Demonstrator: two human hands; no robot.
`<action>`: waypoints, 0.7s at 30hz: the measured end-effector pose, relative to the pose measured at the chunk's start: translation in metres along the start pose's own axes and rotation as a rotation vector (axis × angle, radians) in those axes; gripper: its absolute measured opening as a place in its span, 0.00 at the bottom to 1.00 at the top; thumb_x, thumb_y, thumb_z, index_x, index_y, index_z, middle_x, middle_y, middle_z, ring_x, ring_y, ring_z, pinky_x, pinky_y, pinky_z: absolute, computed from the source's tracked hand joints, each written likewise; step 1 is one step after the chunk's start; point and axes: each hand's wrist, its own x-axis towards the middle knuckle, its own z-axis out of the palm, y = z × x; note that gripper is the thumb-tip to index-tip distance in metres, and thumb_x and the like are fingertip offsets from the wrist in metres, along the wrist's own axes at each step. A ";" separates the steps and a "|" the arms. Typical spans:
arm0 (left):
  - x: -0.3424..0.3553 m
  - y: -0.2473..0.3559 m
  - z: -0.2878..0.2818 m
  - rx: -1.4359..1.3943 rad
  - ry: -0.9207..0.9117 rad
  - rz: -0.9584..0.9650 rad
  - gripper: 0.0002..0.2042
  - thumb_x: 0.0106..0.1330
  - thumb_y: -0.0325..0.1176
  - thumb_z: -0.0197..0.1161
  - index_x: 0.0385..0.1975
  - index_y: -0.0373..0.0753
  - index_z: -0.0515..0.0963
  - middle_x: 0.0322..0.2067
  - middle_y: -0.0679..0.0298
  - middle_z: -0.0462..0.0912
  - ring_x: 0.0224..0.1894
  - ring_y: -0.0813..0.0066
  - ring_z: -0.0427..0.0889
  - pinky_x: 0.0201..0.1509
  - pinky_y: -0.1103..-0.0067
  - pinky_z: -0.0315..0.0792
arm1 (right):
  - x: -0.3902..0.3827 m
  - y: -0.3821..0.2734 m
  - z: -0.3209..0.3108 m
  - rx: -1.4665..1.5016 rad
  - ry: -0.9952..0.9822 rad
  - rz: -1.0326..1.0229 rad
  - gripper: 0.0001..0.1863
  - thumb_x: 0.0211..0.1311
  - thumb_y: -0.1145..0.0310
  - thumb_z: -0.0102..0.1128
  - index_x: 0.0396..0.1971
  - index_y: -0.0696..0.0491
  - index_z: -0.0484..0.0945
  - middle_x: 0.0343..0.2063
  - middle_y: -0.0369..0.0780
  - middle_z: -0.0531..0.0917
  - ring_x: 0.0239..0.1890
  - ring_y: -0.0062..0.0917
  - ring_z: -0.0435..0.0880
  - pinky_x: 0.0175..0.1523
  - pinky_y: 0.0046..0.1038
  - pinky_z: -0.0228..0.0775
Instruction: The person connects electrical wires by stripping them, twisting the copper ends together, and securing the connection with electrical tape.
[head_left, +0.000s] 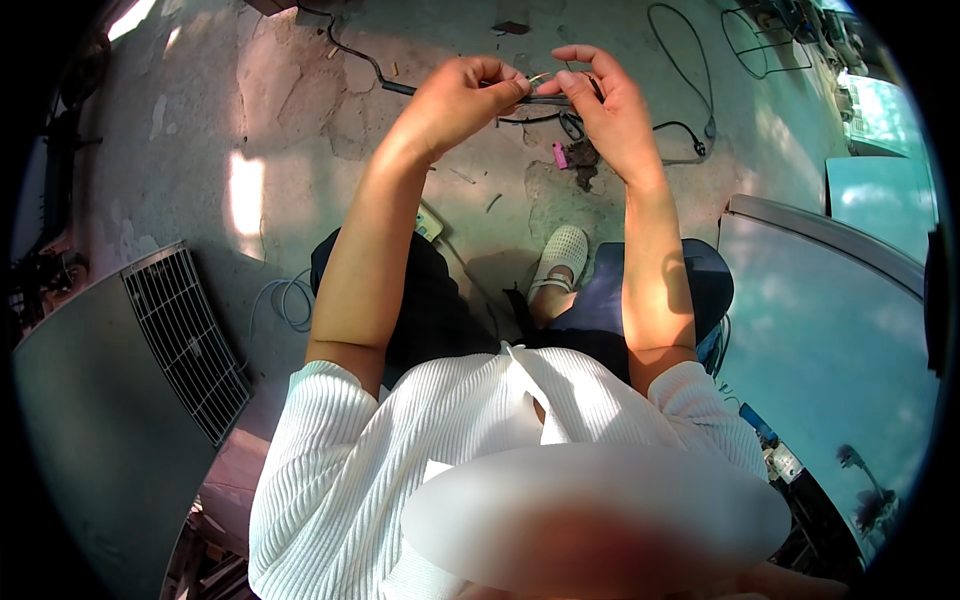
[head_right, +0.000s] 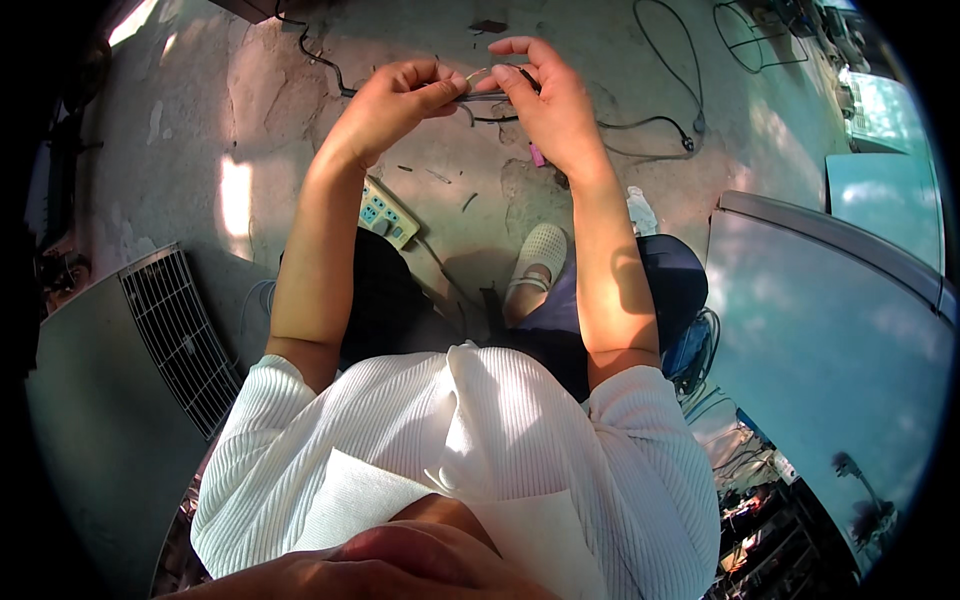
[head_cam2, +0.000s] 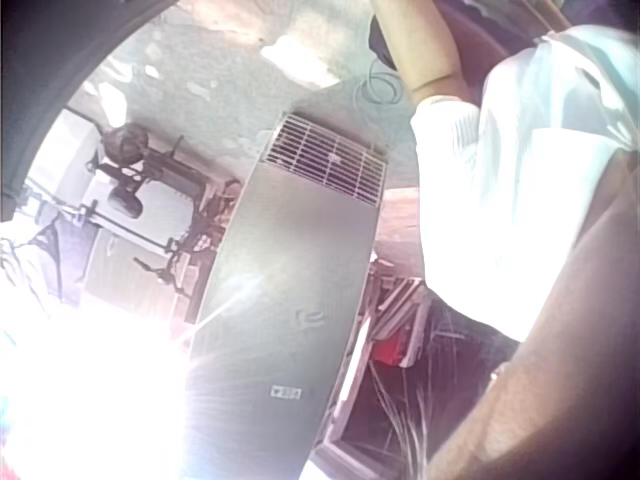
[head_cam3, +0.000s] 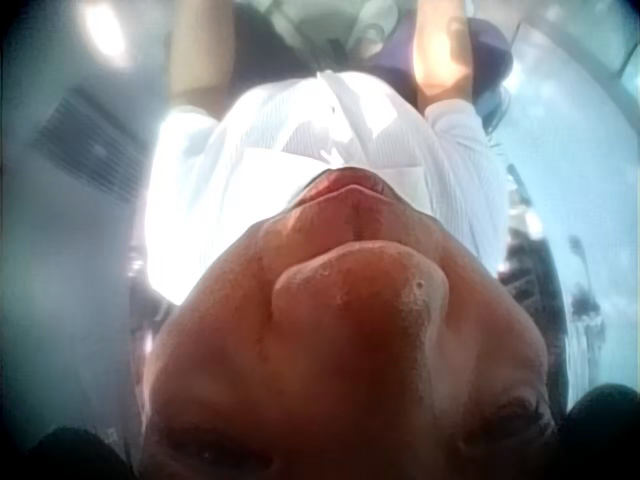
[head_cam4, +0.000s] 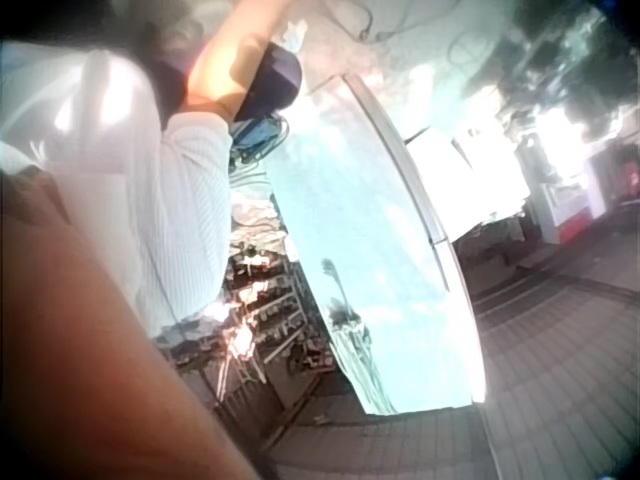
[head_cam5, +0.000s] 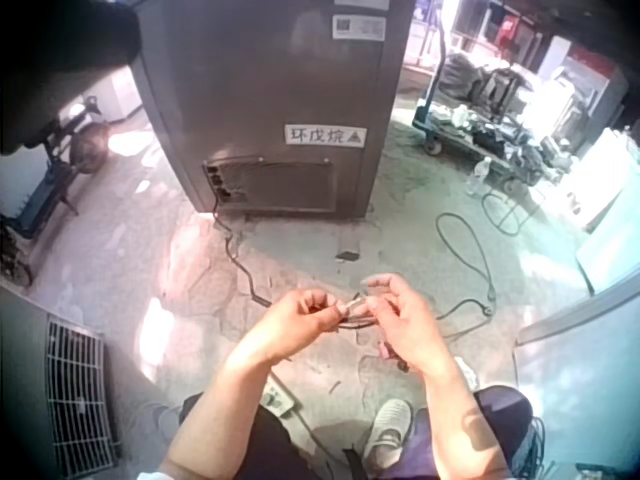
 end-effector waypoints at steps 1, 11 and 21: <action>0.000 -0.001 0.000 -0.007 0.001 0.002 0.13 0.65 0.39 0.61 0.39 0.36 0.80 0.35 0.68 0.82 0.41 0.78 0.80 0.50 0.81 0.71 | -0.001 -0.004 0.000 0.000 -0.041 0.030 0.17 0.62 0.68 0.57 0.51 0.48 0.73 0.26 0.31 0.83 0.19 0.10 0.67 0.23 0.17 0.62; -0.001 0.002 -0.002 -0.021 -0.130 0.000 0.13 0.66 0.37 0.57 0.38 0.32 0.80 0.35 0.65 0.82 0.40 0.78 0.79 0.47 0.80 0.73 | -0.008 -0.018 -0.008 -0.083 -0.229 0.131 0.12 0.61 0.67 0.58 0.44 0.44 0.79 0.29 0.30 0.81 0.23 0.10 0.74 0.17 0.17 0.62; -0.004 0.006 0.000 -0.008 -0.144 -0.035 0.13 0.65 0.37 0.57 0.38 0.32 0.80 0.36 0.64 0.83 0.41 0.77 0.80 0.47 0.80 0.73 | -0.011 -0.015 -0.007 -0.165 -0.171 0.198 0.08 0.61 0.62 0.60 0.39 0.45 0.82 0.23 0.30 0.81 0.25 0.12 0.81 0.16 0.18 0.63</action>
